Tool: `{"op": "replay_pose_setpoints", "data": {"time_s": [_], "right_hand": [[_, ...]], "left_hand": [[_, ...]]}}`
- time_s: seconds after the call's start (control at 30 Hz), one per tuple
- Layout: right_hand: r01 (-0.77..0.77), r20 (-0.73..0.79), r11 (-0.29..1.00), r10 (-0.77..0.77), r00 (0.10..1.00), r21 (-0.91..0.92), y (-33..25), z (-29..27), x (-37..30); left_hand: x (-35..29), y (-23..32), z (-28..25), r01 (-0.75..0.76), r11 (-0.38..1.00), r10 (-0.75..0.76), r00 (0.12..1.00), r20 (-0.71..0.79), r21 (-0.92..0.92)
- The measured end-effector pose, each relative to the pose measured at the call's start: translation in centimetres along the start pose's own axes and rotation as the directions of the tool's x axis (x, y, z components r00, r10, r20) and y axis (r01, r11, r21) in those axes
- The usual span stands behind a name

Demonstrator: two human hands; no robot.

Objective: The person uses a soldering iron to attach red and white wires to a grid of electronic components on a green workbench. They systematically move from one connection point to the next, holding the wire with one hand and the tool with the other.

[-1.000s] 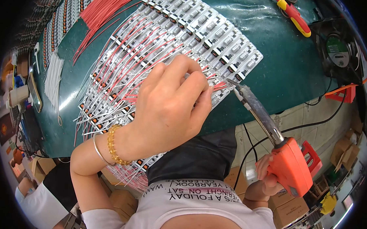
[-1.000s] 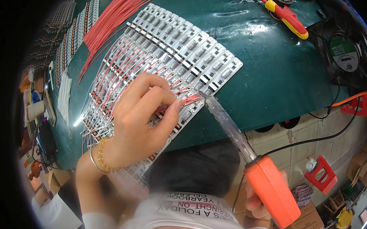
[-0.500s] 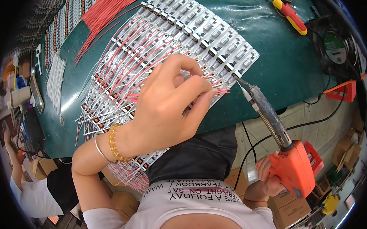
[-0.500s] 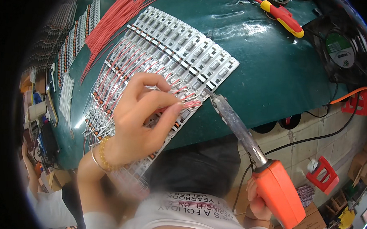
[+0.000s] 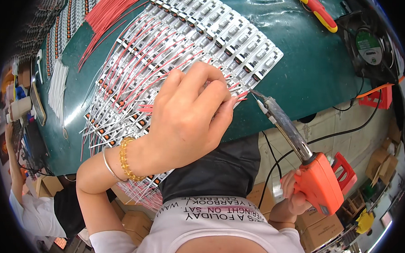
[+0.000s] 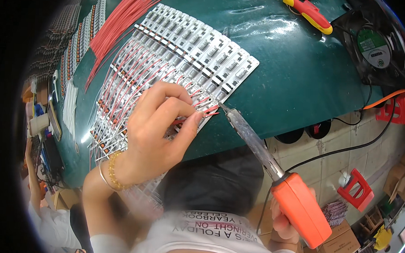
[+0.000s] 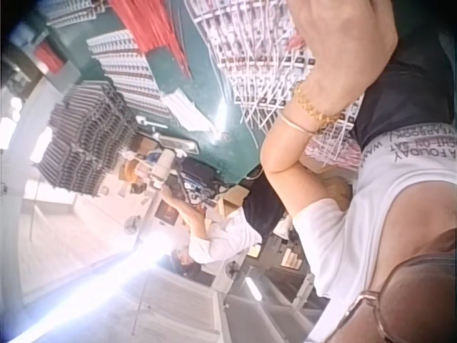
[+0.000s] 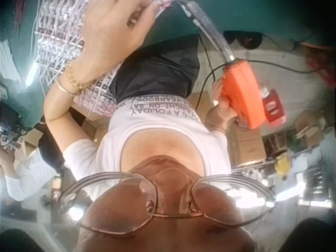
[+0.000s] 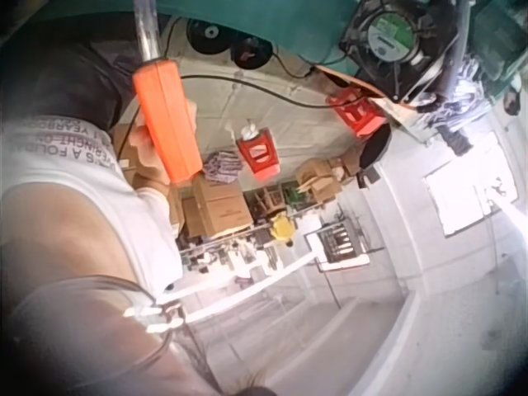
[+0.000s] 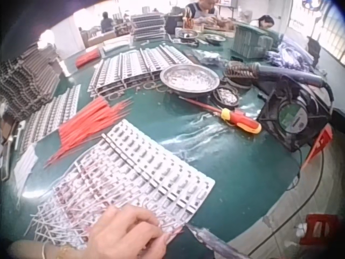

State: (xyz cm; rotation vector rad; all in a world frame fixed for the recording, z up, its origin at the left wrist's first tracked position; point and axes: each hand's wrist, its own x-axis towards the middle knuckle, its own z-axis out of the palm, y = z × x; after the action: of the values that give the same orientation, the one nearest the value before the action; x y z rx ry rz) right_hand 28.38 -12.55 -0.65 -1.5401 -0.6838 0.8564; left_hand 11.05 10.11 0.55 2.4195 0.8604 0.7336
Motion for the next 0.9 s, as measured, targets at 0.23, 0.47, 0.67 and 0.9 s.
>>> {"op": "replay_pose_setpoints", "data": {"time_s": [0.23,0.47,0.67,0.9], "right_hand": [[0.039,0.054,0.995,-0.034,0.998,-0.090,0.0,-0.3,0.4],[0.086,0.129,0.996,-0.082,0.988,-0.029,0.0,-0.2,1.0],[0.138,0.193,0.990,-0.143,0.971,0.038,-0.2,0.0,1.5],[0.059,0.128,0.998,-0.057,0.990,-0.015,0.0,-0.1,1.0]], "left_hand": [[0.0,0.2,-0.1,0.000,1.000,0.000,1.000,0.004,0.024],[0.0,0.1,0.0,-0.004,1.000,0.004,1.000,0.005,0.025],[0.0,0.2,-0.1,-0.006,1.000,0.005,1.000,0.004,0.017],[0.1,0.1,0.1,-0.006,1.000,0.006,1.000,0.008,0.000]]}}
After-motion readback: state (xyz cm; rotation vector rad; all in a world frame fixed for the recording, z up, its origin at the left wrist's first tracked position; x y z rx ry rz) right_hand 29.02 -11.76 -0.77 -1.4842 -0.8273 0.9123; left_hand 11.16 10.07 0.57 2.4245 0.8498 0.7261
